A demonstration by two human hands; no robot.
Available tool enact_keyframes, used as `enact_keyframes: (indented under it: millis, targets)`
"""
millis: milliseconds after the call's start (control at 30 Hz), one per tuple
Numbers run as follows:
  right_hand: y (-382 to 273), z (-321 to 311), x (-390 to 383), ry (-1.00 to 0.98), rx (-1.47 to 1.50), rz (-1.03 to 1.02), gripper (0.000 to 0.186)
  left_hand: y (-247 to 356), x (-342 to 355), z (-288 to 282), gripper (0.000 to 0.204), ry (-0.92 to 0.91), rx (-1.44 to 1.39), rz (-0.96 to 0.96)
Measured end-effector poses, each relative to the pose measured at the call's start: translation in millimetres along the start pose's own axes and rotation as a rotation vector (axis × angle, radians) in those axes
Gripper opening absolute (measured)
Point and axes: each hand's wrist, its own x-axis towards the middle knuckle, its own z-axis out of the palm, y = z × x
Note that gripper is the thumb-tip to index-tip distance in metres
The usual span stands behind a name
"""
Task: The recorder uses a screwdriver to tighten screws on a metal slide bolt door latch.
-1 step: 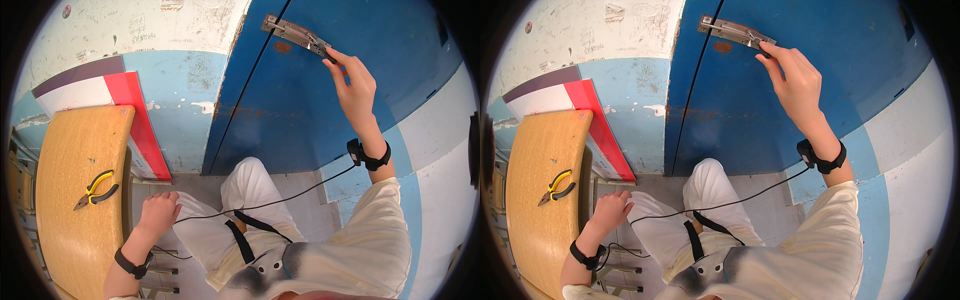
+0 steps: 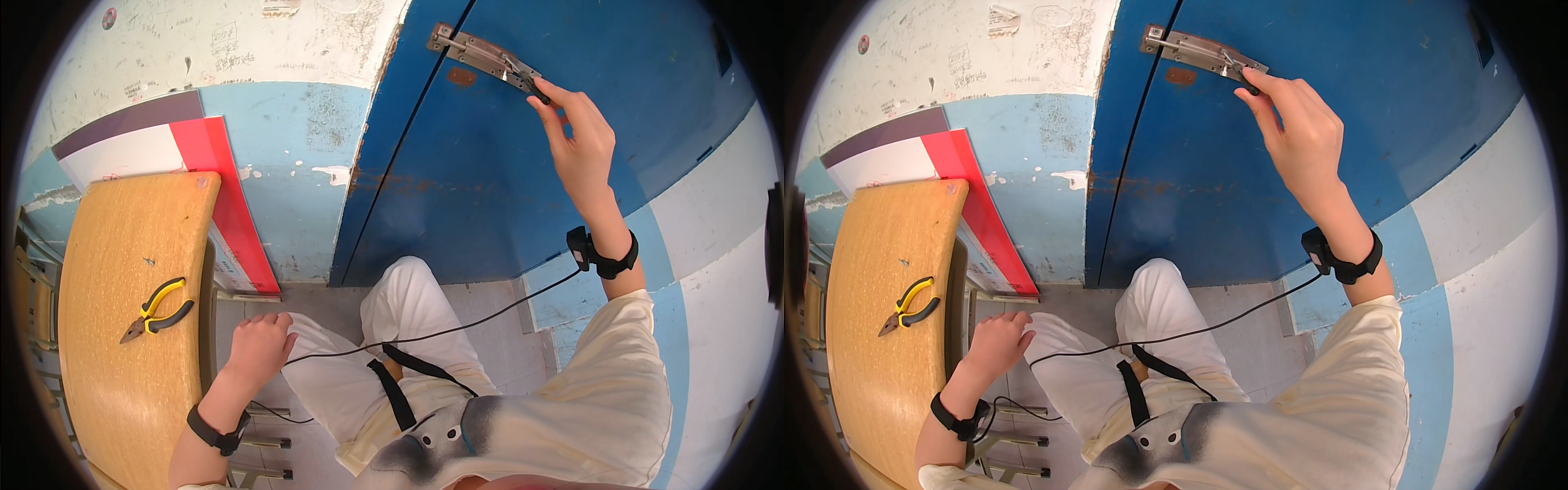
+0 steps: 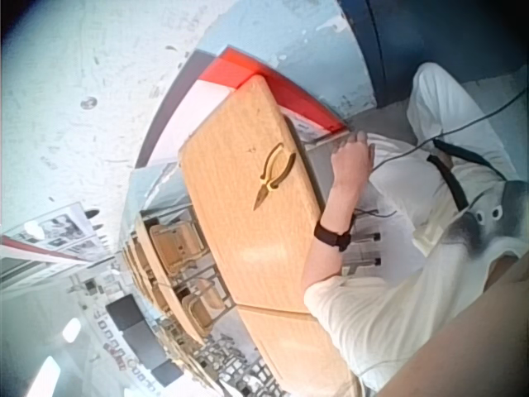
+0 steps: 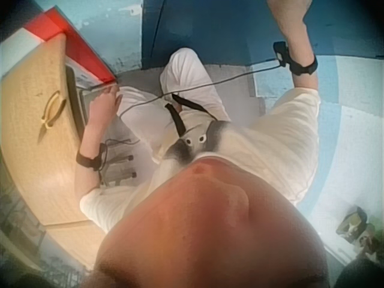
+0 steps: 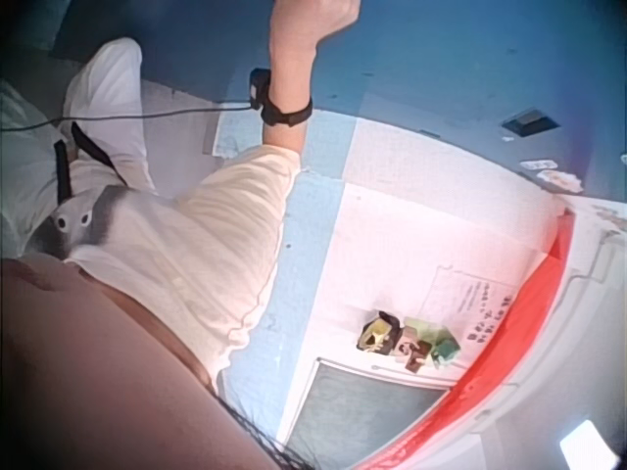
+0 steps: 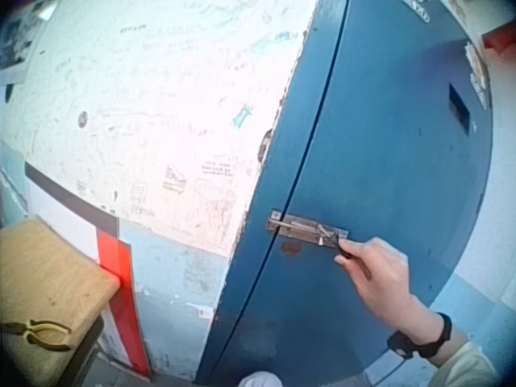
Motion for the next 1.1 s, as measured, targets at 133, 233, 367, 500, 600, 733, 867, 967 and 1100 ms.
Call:
enact_keyframes:
  millis: [133,233,367,500,600,733,867,967,1100]
  targets:
    - [1,1,1,0.056,-0.026,-0.018,0.019,0,0,-1,0.017,-0.005,0.001,0.003]
    - [-2,1,3,0.062,-0.038,0.005,0.017,-1,-1,0,0.017,-0.003,0.005,0.004]
    - [3,2,0,0.036,-0.095,0.049,0.029,-2,0,2,0.017,0.011,0.003,0.014]
    - [3,4,0,0.037,-0.109,0.036,0.035,-2,0,1,0.017,0.005,0.007,0.010]
    - [6,8,-1,0.027,-0.116,0.017,0.036,-2,0,1,0.017,0.006,0.011,0.007]
    - [7,8,-2,-0.001,-0.103,0.101,0.040,-3,1,1,0.017,0.003,0.014,0.000]
    - [1,8,1,-0.071,0.131,0.385,0.049,-2,0,1,0.017,-0.009,0.010,-0.008]
    - [-1,1,8,-0.137,0.496,0.703,0.054,-3,0,2,0.018,0.000,0.012,0.000]
    - [0,-3,10,-0.169,0.738,0.853,0.055,-3,1,3,0.018,-0.008,0.020,-0.002]
